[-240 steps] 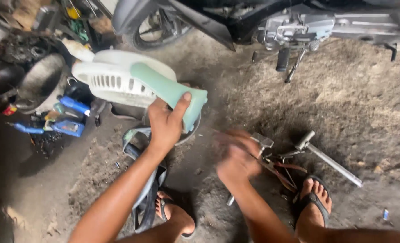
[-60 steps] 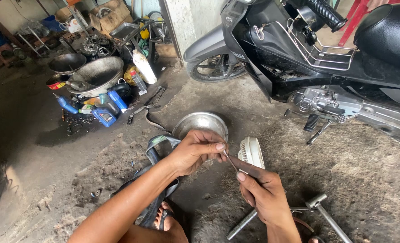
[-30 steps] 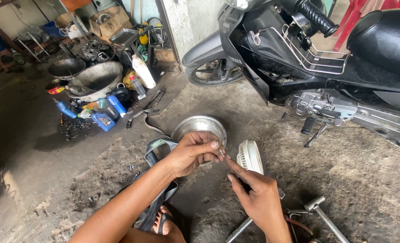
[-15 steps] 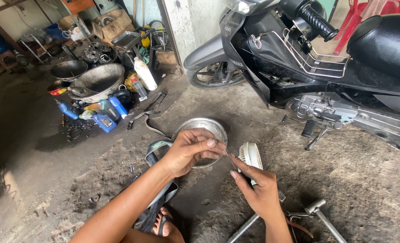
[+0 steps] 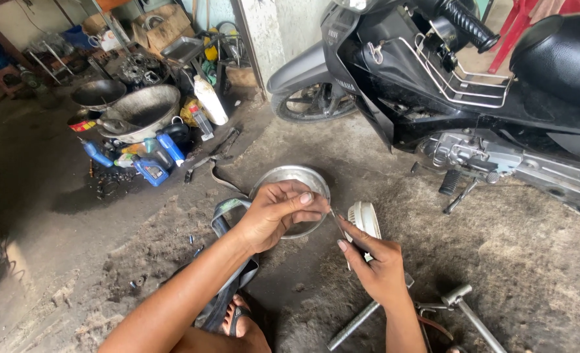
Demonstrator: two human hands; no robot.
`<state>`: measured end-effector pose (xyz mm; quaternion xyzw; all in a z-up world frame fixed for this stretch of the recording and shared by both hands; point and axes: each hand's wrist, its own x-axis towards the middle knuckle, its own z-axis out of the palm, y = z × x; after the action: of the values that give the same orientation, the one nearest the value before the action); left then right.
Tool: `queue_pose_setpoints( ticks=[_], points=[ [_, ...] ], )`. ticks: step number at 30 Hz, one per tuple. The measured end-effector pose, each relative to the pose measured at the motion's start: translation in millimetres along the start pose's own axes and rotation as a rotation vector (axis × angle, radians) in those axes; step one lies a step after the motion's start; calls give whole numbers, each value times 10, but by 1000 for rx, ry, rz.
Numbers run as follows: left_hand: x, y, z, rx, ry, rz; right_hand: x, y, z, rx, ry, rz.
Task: The person disassembles a small portable fan using a hammer and pliers to remove screws. They then use an angle grinder to sharpen a small metal piece.
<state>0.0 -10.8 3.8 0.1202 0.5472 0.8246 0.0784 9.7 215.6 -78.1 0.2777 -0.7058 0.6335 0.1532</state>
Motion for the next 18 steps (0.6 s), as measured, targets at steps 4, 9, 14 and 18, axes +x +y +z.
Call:
queue_pose_setpoints(
  ticks=[4,9,14,18],
  points=[
    [4,-43,-18,-39,30,-27,14,61,-74,-88,-1,2],
    [56,-104,-150,16,323,63,179,325,-84,-157,11,-60],
    [455,-600,-618,188,412,125,255,710,195,334,-52,155],
    [1027,-980,-1220,839,451,221,235,1106,412,537,-7,523]
  ],
)
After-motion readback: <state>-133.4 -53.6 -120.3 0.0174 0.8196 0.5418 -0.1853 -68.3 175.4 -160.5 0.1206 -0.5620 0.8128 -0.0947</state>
